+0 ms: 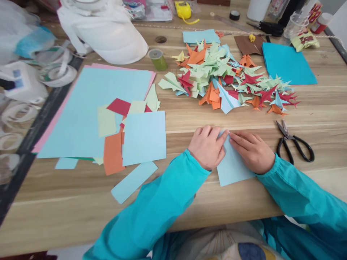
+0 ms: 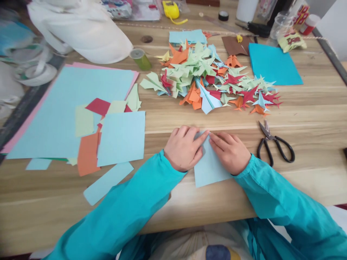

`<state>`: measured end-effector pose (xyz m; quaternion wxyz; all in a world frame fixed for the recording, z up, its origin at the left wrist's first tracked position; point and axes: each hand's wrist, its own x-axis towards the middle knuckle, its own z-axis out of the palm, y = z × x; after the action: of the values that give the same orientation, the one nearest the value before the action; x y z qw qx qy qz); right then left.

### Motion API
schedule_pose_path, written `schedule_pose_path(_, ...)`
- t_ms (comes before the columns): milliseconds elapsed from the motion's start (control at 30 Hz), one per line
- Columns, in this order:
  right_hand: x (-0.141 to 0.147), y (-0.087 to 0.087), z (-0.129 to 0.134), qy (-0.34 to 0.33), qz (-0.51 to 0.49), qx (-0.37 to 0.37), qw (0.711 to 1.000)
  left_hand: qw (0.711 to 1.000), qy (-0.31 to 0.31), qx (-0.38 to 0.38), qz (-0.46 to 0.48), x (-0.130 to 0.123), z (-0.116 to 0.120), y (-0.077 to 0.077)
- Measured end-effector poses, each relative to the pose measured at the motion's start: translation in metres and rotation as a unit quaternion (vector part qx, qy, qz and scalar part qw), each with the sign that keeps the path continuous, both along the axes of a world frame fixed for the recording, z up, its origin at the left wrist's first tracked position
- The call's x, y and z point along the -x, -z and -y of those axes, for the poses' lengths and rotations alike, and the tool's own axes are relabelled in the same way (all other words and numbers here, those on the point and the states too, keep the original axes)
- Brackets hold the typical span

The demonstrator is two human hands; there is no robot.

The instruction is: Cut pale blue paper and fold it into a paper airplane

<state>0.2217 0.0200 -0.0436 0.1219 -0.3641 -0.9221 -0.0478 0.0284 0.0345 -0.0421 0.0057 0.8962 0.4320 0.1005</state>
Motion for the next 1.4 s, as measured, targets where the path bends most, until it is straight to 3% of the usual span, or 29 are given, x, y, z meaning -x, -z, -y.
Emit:
schedule_pose_path(400,0.002,0.002,0.0,0.004,-0.018,0.01,1.0,0.994,-0.091,0.035,0.057,-0.009,0.004,-0.002)
schedule_pose_path(800,0.005,0.001,0.003,0.068,-0.09,0.08,0.99,0.993,-0.092,0.038,0.063,-0.01,0.003,-0.002)
schedule_pose_path(1200,0.007,0.0,0.004,0.061,-0.053,0.048,0.996,0.994,-0.097,0.032,0.044,-0.013,0.004,-0.003)
schedule_pose_path(1400,0.009,-0.009,0.013,0.094,-0.018,0.01,0.995,0.995,-0.092,0.034,0.023,-0.015,0.005,-0.007)
